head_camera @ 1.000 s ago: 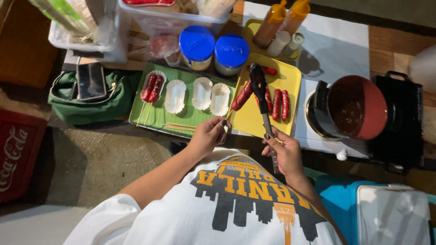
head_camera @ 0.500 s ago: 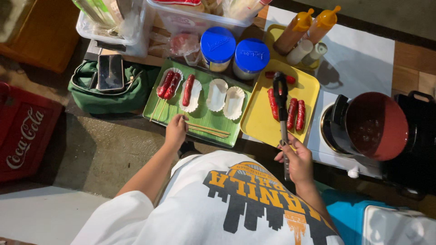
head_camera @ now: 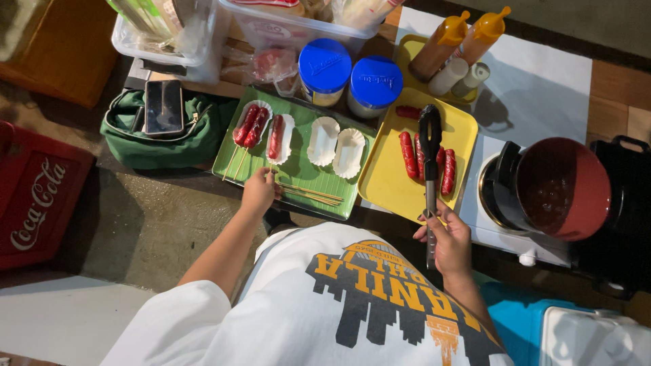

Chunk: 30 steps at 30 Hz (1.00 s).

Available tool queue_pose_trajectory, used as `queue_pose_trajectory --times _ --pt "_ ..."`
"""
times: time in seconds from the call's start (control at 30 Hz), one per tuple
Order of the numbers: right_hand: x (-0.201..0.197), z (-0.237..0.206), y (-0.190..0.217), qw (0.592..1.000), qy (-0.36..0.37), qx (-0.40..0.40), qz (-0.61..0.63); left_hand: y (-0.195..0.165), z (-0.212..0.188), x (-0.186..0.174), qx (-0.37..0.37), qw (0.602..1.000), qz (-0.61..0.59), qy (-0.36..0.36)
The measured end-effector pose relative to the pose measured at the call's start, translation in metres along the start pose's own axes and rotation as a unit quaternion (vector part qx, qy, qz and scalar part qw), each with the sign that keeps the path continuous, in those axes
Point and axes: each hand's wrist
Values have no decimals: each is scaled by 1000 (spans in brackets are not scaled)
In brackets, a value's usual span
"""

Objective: The person uses tongs to transfer cooked sausages from a pot of sauce onto a yellow tray, then picks up wooden skewers and inserts them into the sausages, placing each assembled sausage on a paper tray liner.

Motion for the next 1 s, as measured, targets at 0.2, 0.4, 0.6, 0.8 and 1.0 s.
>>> queue_pose_trajectory --times 0.2,0.4,0.6,0.8,1.0 --pt "-3 -2 5 1000 -4 -9 7 -8 -8 -13 32 998 58 12" --pt "0 -4 8 1000 -12 -2 10 -15 -23 -9 70 994 84 1" --pt "-1 -5 8 1000 -3 -3 18 -23 -32 -10 47 985 164 1" --pt "-1 -3 6 1000 0 -14 13 -39 -34 -14 23 971 240 6" --pt "-12 -3 -4 999 -24 6 44 -47 -32 -23 92 905 416 -23"
Point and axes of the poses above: each hand's wrist, its own z-axis towards the middle knuckle, its own x-axis out of the palm, y = z × x, and after that the axes turned 5 degrees about -y, right-handed
